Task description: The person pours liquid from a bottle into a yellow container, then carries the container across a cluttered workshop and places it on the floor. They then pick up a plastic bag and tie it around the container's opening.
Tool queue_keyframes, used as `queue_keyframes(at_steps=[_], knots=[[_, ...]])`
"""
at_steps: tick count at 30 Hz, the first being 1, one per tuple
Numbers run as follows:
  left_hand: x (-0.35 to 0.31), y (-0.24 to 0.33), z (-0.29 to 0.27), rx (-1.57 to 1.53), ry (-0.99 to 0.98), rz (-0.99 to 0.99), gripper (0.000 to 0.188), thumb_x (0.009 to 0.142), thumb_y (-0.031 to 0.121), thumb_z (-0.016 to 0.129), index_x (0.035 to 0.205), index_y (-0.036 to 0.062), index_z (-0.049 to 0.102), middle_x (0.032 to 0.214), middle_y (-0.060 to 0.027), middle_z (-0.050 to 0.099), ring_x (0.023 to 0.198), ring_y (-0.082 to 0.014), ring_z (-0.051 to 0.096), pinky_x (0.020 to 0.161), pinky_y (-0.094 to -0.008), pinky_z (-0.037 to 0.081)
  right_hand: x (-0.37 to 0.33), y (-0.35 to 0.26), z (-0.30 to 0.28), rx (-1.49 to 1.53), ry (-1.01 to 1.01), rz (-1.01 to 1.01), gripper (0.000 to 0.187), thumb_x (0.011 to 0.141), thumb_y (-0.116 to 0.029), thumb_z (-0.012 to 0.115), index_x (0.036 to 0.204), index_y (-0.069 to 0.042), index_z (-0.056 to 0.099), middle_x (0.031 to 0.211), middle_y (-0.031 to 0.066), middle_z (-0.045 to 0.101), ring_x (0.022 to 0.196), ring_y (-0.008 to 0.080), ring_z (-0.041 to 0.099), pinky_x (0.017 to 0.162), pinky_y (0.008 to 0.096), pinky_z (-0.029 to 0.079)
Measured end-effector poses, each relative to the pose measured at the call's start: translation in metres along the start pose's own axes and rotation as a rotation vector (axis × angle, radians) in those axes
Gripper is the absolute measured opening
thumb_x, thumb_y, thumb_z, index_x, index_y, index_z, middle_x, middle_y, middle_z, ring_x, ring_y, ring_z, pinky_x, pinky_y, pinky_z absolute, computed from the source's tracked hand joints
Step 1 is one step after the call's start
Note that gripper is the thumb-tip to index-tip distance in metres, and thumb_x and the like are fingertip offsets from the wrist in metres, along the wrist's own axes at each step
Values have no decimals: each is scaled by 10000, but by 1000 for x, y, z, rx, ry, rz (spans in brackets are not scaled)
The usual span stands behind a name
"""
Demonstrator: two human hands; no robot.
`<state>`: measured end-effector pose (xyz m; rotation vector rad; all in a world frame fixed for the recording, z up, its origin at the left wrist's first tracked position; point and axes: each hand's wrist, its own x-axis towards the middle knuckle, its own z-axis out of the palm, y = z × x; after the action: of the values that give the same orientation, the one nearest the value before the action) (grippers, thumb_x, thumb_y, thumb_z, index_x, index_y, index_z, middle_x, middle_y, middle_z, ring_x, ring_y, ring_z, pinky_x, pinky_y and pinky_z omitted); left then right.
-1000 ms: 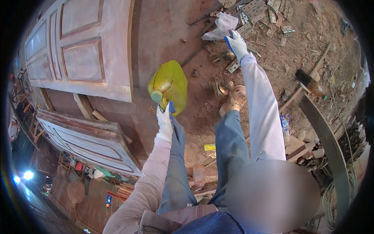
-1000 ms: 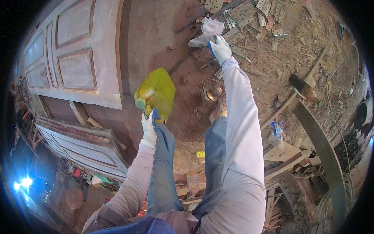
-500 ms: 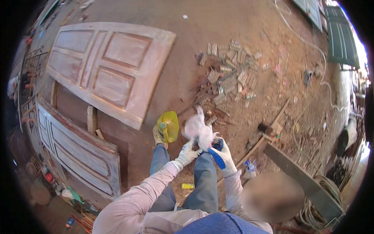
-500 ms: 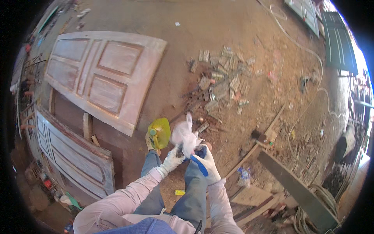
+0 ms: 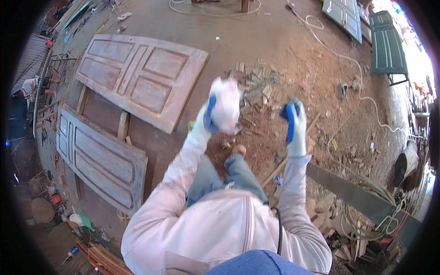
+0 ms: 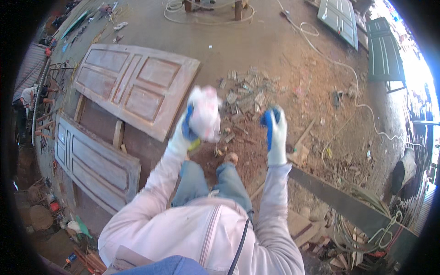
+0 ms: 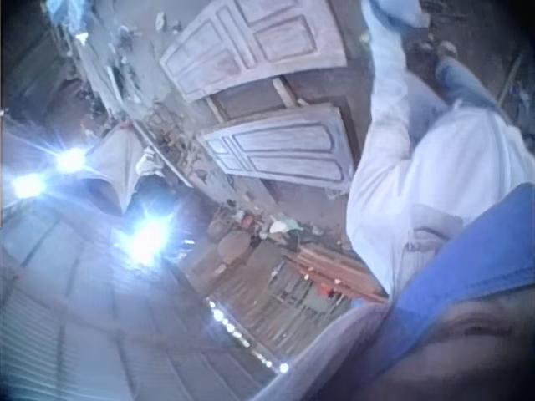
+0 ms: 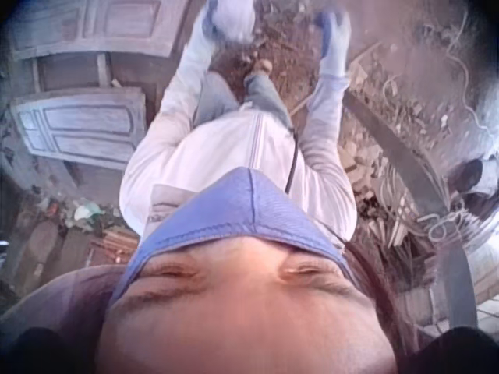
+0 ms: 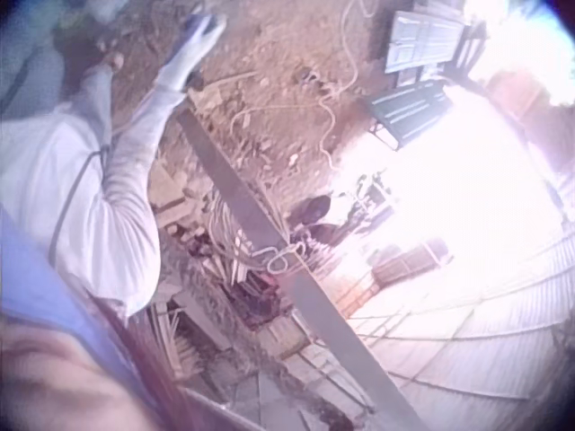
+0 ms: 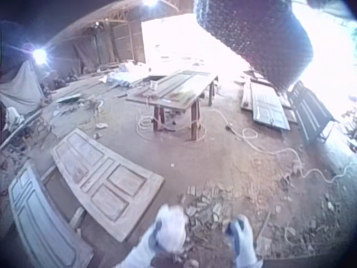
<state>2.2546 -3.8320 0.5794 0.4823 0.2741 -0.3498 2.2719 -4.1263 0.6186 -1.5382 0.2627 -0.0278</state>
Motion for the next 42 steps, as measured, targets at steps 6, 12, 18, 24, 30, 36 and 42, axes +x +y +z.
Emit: queue_keyframes(at_steps=[6,12,18,24,30,36,42], knots=[[57,37,81,-255,-649,-73,505,1005,377,522,1447,143,447,1432,-64,524,1266,-244,535,1059,-438,456,35,-39,-1,-24,-369,31,641,982,-382,610,1464,-26,381,1389,140,529,1237,226,536,975,358,476],[113,42,100,184,-717,208,530,953,268,592,1426,100,420,1401,-87,538,1262,-233,529,1106,-357,392,96,2,21,52,-543,81,541,903,-267,735,1316,21,535,1156,58,632,992,116,599,874,257,500],[169,100,80,180,-92,20,430,1027,333,512,1365,68,509,1316,-71,605,1192,-208,576,1015,-354,477,159,-88,-3,-303,-206,83,266,918,-237,716,1064,-15,718,889,-10,674,737,58,579,644,218,476],[316,142,50,605,107,231,402,953,372,664,1170,34,674,1039,-28,681,897,-124,625,797,-285,515,312,-148,-39,-482,-179,-100,221,947,-218,662,1027,-13,686,892,-11,653,793,90,592,723,262,506],[448,172,69,520,251,182,303,960,337,661,1029,45,705,809,16,635,659,-60,546,587,-229,450,438,-185,-29,94,-139,53,269,975,-243,609,1130,-24,638,921,41,659,819,158,678,693,307,569],[586,204,79,611,329,208,291,967,373,640,1003,92,705,674,68,542,519,-60,466,501,-240,406,528,-200,-45,-8,123,85,235,949,-251,666,1088,-63,674,827,-5,650,659,117,600,543,276,497],[684,155,155,187,443,-42,357,959,478,598,940,127,660,731,7,594,599,-123,535,572,-302,467,626,-221,-73,29,276,107,182,947,-182,663,1082,-64,687,832,-5,666,628,71,584,533,221,475]])
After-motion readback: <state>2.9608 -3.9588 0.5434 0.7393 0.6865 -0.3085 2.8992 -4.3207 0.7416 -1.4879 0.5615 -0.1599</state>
